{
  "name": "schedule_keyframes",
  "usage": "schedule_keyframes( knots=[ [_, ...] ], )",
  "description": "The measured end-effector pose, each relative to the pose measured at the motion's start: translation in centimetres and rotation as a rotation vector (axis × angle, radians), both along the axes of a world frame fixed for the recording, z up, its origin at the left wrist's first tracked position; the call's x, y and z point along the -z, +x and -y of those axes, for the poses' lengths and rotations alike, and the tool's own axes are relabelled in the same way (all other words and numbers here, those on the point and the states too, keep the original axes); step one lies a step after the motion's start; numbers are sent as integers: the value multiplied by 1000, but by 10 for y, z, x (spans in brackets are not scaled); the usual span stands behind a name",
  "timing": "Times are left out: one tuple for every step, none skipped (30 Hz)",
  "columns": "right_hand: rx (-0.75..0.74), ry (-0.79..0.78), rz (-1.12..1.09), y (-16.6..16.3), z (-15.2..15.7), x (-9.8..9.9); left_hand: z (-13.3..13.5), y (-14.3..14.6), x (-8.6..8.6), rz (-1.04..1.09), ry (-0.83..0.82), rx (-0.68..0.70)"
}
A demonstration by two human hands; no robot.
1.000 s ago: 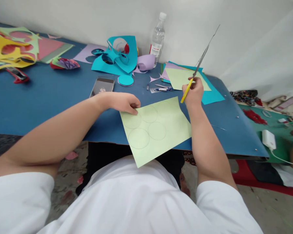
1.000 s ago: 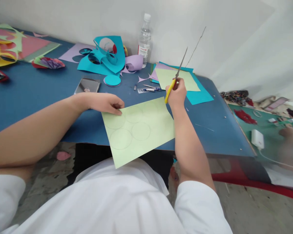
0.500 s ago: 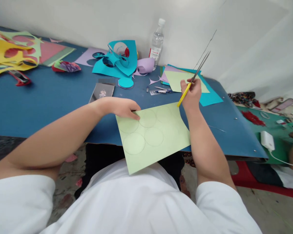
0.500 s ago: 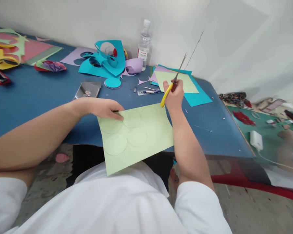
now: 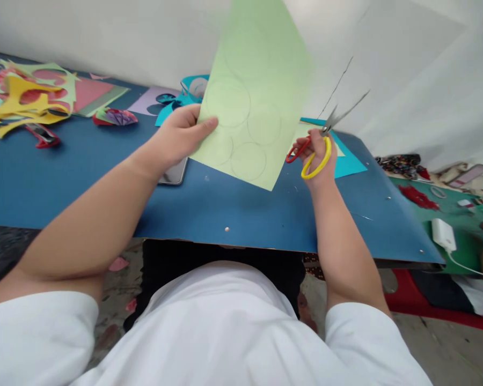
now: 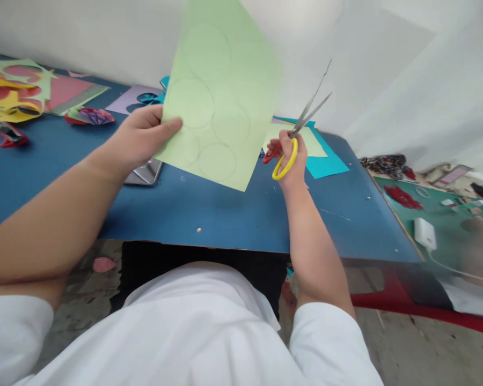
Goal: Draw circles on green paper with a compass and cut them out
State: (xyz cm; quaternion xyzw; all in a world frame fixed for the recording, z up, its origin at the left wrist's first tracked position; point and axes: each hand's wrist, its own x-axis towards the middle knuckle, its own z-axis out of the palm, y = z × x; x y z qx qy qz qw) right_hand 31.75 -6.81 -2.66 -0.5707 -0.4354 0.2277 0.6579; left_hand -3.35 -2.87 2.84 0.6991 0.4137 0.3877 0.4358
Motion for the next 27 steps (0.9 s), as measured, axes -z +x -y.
schedule_keyframes(
  knots=[
    [-77, 16, -43, 0, -3, 5, -2, 3, 5, 6, -21, 22],
    [-158, 36, -73, 2, -6, 10, -4, 6, 11, 28, -33, 36],
    [-236, 64, -106, 3, -9, 16, -6, 9, 17, 83, -27, 27],
    [-310, 93, -137, 5, -13, 21, -8, 11, 24, 131, -43, 51],
    [-354, 116, -156, 7, -16, 26, -10, 13, 30, 164, -60, 67],
    [-371, 137, -169, 8, -19, 30, -11, 16, 37, 184, -83, 97],
    [-369, 155, -175, 8, -21, 33, -12, 18, 42, 205, -114, 132],
    [-351, 168, -173, 8, -22, 36, -12, 20, 48, 227, -164, 184],
    [-322, 178, -167, 8, -23, 38, -11, 23, 52, 270, -219, 233],
    [-288, 187, -162, 7, -24, 39, -11, 25, 56, 322, -273, 284],
    [-253, 199, -157, 7, -24, 39, -10, 27, 59, 373, -328, 344],
    [-221, 215, -157, 7, -24, 38, -9, 28, 61, 418, -374, 399],
    [-193, 236, -162, 7, -24, 37, -8, 29, 62, 449, -402, 441],
    [-173, 261, -167, 7, -24, 36, -7, 30, 62, 459, -416, 469],
    [-161, 285, -171, 7, -24, 35, -7, 29, 62, 455, -421, 481],
    [-152, 303, -173, 8, -24, 33, -6, 29, 62, 438, -424, 483],
    [-143, 315, -174, 8, -24, 32, -5, 28, 61, 415, -427, 477],
    [-130, 321, -174, 9, -23, 32, -3, 27, 61, 391, -434, 467],
    [-113, 325, -174, 8, -23, 31, -2, 26, 60, 369, -445, 456],
    [-94, 327, -175, 8, -23, 31, 0, 25, 61, 348, -455, 443],
    [-74, 331, -176, 7, -22, 31, 3, 25, 61, 328, -468, 432],
    [-57, 334, -176, 6, -22, 31, 5, 26, 62, 306, -487, 424],
    [-43, 336, -178, 5, -21, 31, 7, 26, 64, 280, -508, 416],
    [-32, 338, -181, 4, -21, 31, 9, 27, 65, 252, -532, 401],
    [-23, 339, -182, 3, -20, 31, 11, 28, 66, 222, -555, 375],
    [-13, 341, -178, 2, -20, 31, 12, 29, 67, 192, -568, 344],
    [-3, 344, -171, 1, -19, 30, 12, 30, 68, 164, -572, 322]
  ],
)
